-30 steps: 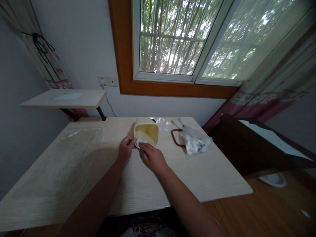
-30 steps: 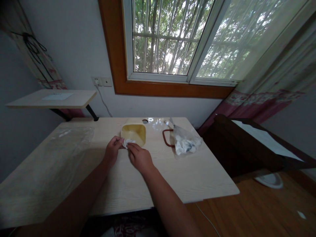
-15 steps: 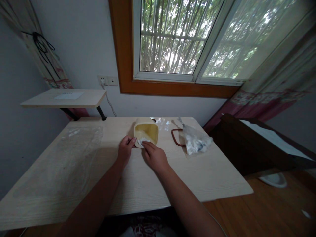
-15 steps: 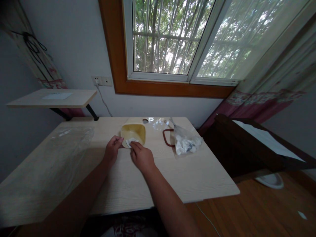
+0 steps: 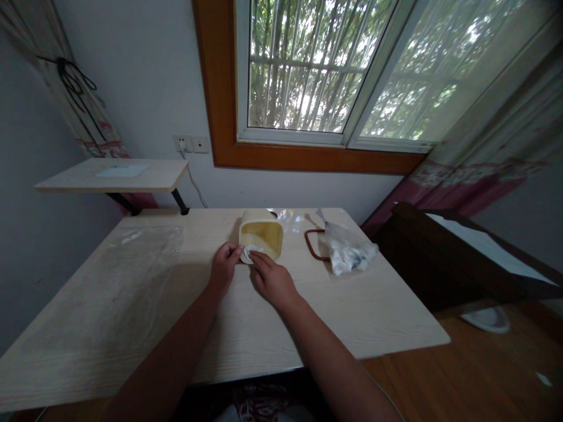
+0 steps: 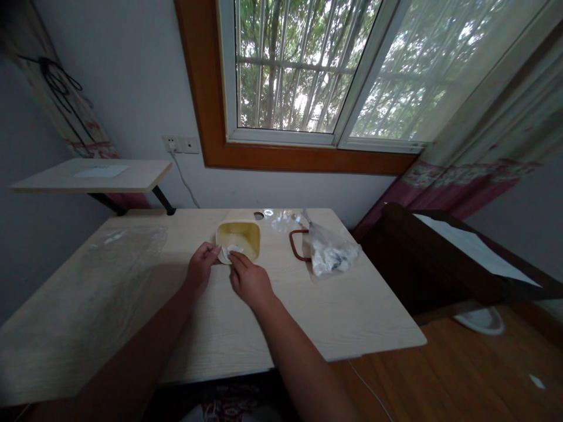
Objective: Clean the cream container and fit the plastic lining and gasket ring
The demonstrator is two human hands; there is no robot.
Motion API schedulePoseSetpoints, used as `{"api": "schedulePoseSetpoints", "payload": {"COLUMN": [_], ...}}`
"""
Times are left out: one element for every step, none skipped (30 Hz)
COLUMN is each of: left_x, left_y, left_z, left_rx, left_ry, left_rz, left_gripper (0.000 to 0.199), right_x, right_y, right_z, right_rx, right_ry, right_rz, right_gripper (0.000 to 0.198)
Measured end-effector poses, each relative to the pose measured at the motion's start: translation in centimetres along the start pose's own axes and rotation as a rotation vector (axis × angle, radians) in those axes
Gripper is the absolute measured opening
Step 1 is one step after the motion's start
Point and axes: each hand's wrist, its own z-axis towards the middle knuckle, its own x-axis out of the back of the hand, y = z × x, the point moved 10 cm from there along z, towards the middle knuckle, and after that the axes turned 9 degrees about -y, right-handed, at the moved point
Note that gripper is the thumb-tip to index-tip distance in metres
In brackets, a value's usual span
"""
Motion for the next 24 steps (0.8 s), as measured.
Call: {"api": "schedulePoseSetpoints", "payload": {"left_x": [0.0,0.0,0.0,-0.1,-0.2,-0.2,-0.3,-0.3,-0.2,-0.2,-0.1,0.0,0.1,0.2,0.3,0.3,0.4,0.4,0.4,0.4,0.4,0.4,0.3,0.3], "left_y": [0.1,0.2,0.3,0.4,0.4,0.5,0.5,0.5,0.5,0.5,0.4,0.4,0.4,0.3,0.3,0.4,0.4,0.5,0.5,0.5,0.4,0.4,0.4,0.4], "left_z": [0.0,-0.1,-0.1,-0.1,-0.1,-0.1,-0.1,-0.1,-0.1,-0.1,-0.1,-0.1,0.0,0.0,0.0,0.0,0.0,0.0,0.0,0.0,-0.1,-0.1,-0.1,-0.1], "left_rx": [0.003,0.005,0.005,0.005,0.004,0.002,-0.002,-0.004,-0.007,-0.01,-0.014,-0.015,-0.015,-0.017,-0.019,-0.022,-0.027,-0.03,-0.031,-0.03,-0.026,-0.021,-0.015,-0.012], "left_ry": [0.002,0.004,0.004,0.002,-0.003,-0.004,-0.003,-0.001,0.003,0.007,0.012,0.016,0.017,0.018,0.017,0.017,0.017,0.015,0.016,0.018,0.019,0.018,0.014,0.01], "left_rz": [0.009,0.015,0.018,0.019,0.02,0.017,0.012,0.009,0.006,0.006,0.005,0.007,0.016,0.028,0.044,0.061,0.075,0.081,0.077,0.066,0.055,0.047,0.043,0.041], "left_gripper": [0.035,0.035,0.035,0.035,0.035,0.035,0.035,0.035,0.035,0.035,0.035,0.035,0.035,0.035,0.035,0.034,0.034,0.033,0.033,0.033,0.034,0.034,0.035,0.035], "right_x": [0.0,0.0,0.0,0.1,0.1,0.2,0.2,0.3,0.4,0.4,0.5,0.5,0.5,0.5,0.5,0.5,0.5,0.6,0.6,0.6,0.6,0.7,0.7,0.7], "right_y": [-0.1,-0.2,-0.2,-0.2,-0.2,-0.1,-0.1,0.0,0.0,0.1,0.1,0.2,0.3,0.5,0.6,0.8,1.1,1.3,1.5,1.7,1.8,1.9,2.0,2.1], "right_z": [0.0,0.0,0.0,0.0,-0.1,-0.1,-0.1,-0.1,-0.1,-0.1,-0.1,-0.1,-0.1,0.0,0.0,0.0,0.0,0.0,0.1,0.1,0.0,0.0,0.0,0.0], "right_rx": [0.006,0.011,0.013,0.012,0.009,0.005,0.001,-0.003,-0.007,-0.011,-0.015,-0.02,-0.026,-0.034,-0.042,-0.05,-0.058,-0.065,-0.071,-0.077,-0.081,-0.085,-0.089,-0.097], "right_ry": [0.0,-0.001,0.0,0.001,0.004,0.008,0.011,0.013,0.015,0.015,0.015,0.014,0.015,0.017,0.02,0.025,0.032,0.037,0.04,0.04,0.039,0.032,0.024,0.014], "right_rz": [0.003,0.005,0.004,0.003,0.002,0.0,-0.001,-0.001,0.0,0.003,0.005,0.007,0.009,0.01,0.01,0.008,0.005,0.002,-0.001,-0.005,-0.011,-0.018,-0.03,-0.047], "right_gripper": [0.053,0.053,0.052,0.052,0.052,0.052,0.051,0.052,0.052,0.052,0.052,0.053,0.053,0.053,0.052,0.052,0.05,0.049,0.047,0.046,0.044,0.044,0.044,0.045]}}
